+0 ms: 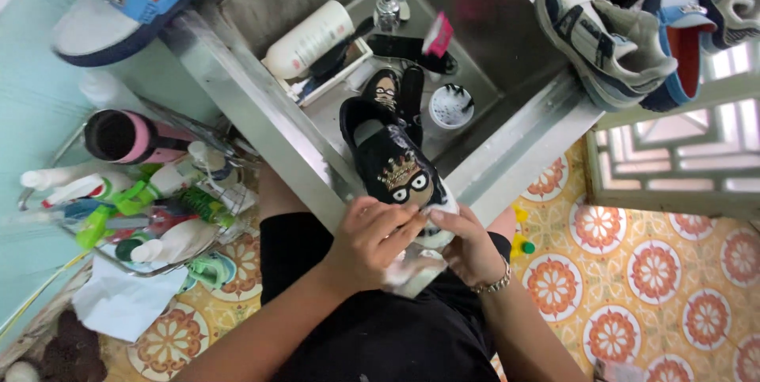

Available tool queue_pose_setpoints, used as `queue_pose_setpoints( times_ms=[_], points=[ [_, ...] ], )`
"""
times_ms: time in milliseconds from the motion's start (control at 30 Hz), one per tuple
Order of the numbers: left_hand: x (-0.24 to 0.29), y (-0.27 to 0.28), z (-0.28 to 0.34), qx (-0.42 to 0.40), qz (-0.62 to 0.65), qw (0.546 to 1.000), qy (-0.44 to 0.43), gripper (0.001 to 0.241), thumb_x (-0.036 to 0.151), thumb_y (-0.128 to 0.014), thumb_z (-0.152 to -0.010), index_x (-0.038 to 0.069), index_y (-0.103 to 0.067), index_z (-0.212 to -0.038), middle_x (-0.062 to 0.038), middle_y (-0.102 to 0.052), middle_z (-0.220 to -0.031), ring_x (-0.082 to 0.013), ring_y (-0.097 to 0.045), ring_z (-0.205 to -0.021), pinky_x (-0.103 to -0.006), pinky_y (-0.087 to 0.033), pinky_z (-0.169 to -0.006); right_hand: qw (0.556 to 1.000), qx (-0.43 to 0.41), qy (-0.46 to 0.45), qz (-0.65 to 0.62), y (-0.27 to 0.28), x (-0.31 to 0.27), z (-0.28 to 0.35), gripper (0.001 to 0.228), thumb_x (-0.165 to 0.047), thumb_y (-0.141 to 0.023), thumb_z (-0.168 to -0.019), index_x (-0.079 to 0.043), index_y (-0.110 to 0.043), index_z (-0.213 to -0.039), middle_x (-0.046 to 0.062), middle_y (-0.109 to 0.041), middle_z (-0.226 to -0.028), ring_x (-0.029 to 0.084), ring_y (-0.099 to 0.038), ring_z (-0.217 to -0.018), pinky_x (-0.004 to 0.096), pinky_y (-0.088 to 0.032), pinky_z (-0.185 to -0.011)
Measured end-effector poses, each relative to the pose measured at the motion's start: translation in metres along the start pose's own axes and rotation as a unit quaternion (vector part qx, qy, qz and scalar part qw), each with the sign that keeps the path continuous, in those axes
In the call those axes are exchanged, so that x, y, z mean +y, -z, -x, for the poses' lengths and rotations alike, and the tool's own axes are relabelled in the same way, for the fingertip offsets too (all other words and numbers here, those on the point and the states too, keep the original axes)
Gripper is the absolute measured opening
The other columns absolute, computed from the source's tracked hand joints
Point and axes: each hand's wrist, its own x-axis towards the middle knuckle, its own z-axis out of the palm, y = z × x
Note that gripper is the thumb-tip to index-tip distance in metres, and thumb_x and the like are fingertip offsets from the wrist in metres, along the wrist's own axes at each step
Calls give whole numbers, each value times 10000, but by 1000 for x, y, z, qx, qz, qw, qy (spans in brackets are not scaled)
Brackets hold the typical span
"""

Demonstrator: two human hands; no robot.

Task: The person scrubs a black shoe with a cartoon face design using a pink brush and soap in a sink. They rinse the shoe under running water, then repeat the scrubbing and rinsing process for the second shoe. Finally, they rinse the insoles of the shoes.

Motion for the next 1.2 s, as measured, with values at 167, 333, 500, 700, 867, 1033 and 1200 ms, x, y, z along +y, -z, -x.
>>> queue_pose_setpoints(
  times_ms=[167,333,500,700,867,1033,1200],
  points=[
    [-36,-7,4,78,71,989,101,475,428,-795,-920,56,-682,-1193,-65,-674,-1148,-237,-648,-1076,-429,-492,-1000,989,33,60,134,32,-12,11,636,-145,-717,-801,63,-561,-1382,122,-711,-1149,213,-678,-1022,342,-529,-883],
    [-52,22,-23,30,32,976,215,540,405,-811,-877,-18,-675,-1184,-159,-669,-1137,-304,-629,-1079,-434,-491,-972,956,-15,94,276,49,-38,12,866,-136,-785,-675,90,-522,-1469,154,-683,-1209,228,-622,-1099,341,-465,-956],
    [-39,63,-59,-174,380,842,340,350,323,-790,-819,35,-739,-1013,-41,-761,-882,-147,-727,-808,-335,-561,-732,947,-155,98,263,120,-37,-46,931,-207,-833,-668,68,-456,-1475,155,-582,-1392,255,-546,-1301,375,-414,-1112],
    [-52,47,-4,-32,303,766,566,258,255,-686,-936,3,-740,-927,-57,-696,-652,-67,-549,-629,-316,-481,-578,981,-166,-9,100,-11,-81,-162,804,-644,-577,-928,2,-582,-1407,174,-653,-1360,294,-657,-1223,444,-501,-1073],
    [-63,43,9,96,394,635,657,256,236,-699,-925,-5,-741,-999,-52,-749,-809,-129,-643,-729,-317,-519,-669,892,9,76,445,3,-64,-309,515,-313,-665,-948,-69,-600,-1397,159,-678,-1298,316,-641,-1136,459,-514,-982],
    [-81,29,23,189,524,473,682,449,185,-748,-858,40,-603,-1257,-63,-707,-1147,-170,-663,-1043,-328,-510,-933,576,58,266,771,9,-47,-423,702,-132,-758,-805,-42,-471,-1439,181,-515,-1465,415,-470,-1377,646,-421,-1064],
    [-85,44,-2,184,523,354,753,539,214,-716,-853,74,-514,-1332,-112,-668,-1224,-242,-640,-1110,-419,-506,-984,419,48,174,890,21,-40,-457,626,-173,-515,-963,-32,-295,-1531,203,-356,-1549,423,-385,-1441,778,-403,-990]
  ],
)
